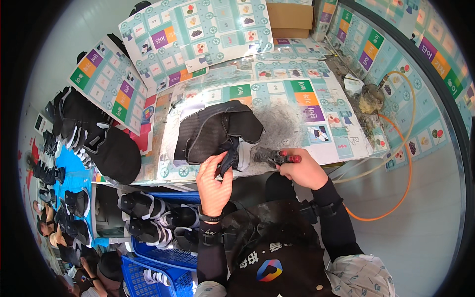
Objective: Clean and finish a black shoe using a pneumatic air gun and hand manipulations.
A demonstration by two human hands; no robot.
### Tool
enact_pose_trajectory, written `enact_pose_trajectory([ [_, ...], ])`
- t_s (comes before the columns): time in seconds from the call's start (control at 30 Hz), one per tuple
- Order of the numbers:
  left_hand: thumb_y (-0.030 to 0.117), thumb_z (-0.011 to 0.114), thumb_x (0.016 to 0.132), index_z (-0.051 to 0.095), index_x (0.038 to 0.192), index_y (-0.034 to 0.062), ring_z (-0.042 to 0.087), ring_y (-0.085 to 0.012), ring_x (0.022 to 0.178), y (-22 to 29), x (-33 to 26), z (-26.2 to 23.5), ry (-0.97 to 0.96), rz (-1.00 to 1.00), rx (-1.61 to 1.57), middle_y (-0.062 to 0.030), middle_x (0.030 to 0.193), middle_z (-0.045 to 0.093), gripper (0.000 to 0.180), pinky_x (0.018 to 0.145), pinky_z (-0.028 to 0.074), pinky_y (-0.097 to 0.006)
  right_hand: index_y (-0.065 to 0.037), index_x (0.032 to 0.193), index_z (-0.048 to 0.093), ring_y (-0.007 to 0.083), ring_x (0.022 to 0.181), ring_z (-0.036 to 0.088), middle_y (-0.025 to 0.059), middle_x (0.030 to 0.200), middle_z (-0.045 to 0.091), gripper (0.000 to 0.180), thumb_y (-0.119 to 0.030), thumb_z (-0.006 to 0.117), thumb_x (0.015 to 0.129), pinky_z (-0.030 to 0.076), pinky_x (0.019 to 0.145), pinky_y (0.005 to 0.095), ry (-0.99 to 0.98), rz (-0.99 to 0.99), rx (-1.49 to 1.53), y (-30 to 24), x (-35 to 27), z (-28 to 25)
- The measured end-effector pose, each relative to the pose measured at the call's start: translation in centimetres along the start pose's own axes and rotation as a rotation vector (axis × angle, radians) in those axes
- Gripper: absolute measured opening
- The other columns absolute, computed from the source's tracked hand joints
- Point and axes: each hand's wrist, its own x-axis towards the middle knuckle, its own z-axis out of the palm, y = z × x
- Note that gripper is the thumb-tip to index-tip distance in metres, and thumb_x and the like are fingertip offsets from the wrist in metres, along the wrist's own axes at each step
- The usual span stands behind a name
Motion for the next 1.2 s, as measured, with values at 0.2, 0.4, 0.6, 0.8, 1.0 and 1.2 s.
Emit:
enact_pose_trajectory([
  [0.2, -0.003, 0.075, 0.089, 0.075, 0.124, 0.0008, 0.072, -0.0246, 0.104, 0.3, 0.0, 0.1, 0.040, -0.022, -0.032, -0.0153, 0.121, 0.069, 0.036, 0.089, 0.061, -0.034, 0.006, 0.099, 0.070, 0.0242, 0.062, 0.060, 0.0154, 0.068, 0.063, 0.027, -0.013, 0.070, 0.080, 0.048, 0.065, 0.0369, -0.130, 0.086, 0.045, -0.3, -0.7, 0.0],
  [0.4, -0.003, 0.075, 0.089, 0.075, 0.125, 0.0001, 0.072, -0.0236, 0.104, 0.5, -0.1, 0.1, 0.030, -0.033, -0.017, -0.0149, 0.121, 0.069, 0.036, 0.088, 0.061, -0.034, 0.006, 0.093, 0.069, 0.0230, 0.062, 0.060, 0.0137, 0.067, 0.064, 0.022, -0.014, 0.069, 0.082, 0.048, 0.064, 0.0368, -0.006, 0.004, 0.014, 0.1, -0.5, 0.0],
  [0.6, -0.002, 0.076, 0.090, 0.074, 0.124, -0.0005, 0.072, -0.0238, 0.103, 1.0, 0.3, 0.1, 0.048, -0.006, 0.013, -0.0147, 0.119, 0.069, 0.035, 0.087, 0.061, -0.033, 0.002, 0.090, 0.069, 0.0099, 0.056, 0.052, 0.0018, 0.069, 0.065, 0.014, -0.008, 0.066, 0.082, 0.041, 0.054, 0.0291, -0.020, -0.029, 0.006, 0.4, -0.3, 0.2],
  [0.8, 0.007, 0.072, 0.098, 0.071, 0.121, -0.0044, 0.070, -0.0258, 0.097, 2.1, 2.7, -0.7, 0.176, 0.116, 0.075, -0.0162, 0.110, 0.070, 0.025, 0.087, 0.056, -0.035, 0.003, 0.109, 0.069, 0.0280, 0.078, 0.066, 0.0157, 0.085, 0.070, 0.030, -0.015, 0.074, 0.084, 0.052, 0.077, 0.0392, 0.186, -0.026, 0.092, 1.5, -0.1, -2.6],
  [1.0, 0.018, 0.067, 0.106, 0.070, 0.117, -0.0043, 0.069, -0.0183, 0.100, 0.2, 3.1, -7.6, 0.439, -0.279, -0.485, -0.0085, 0.113, 0.074, 0.025, 0.093, 0.053, -0.033, 0.006, 0.133, 0.058, 0.0440, 0.109, 0.061, 0.0235, 0.113, 0.064, 0.056, -0.004, 0.070, 0.079, 0.053, 0.089, 0.0506, 0.676, -0.041, -0.746, 6.1, 2.6, -4.2],
  [1.2, 0.023, 0.073, 0.103, 0.068, 0.123, 0.0025, 0.071, -0.0176, 0.103, 3.6, 1.4, -6.3, 0.474, -0.491, -0.718, -0.0072, 0.114, 0.073, 0.029, 0.086, 0.058, -0.033, 0.006, 0.144, 0.052, 0.0460, 0.137, 0.050, 0.0264, 0.145, 0.052, 0.064, -0.013, 0.076, 0.088, 0.040, 0.118, 0.0496, 0.670, -0.513, -0.339, 3.2, 1.0, -2.8],
])
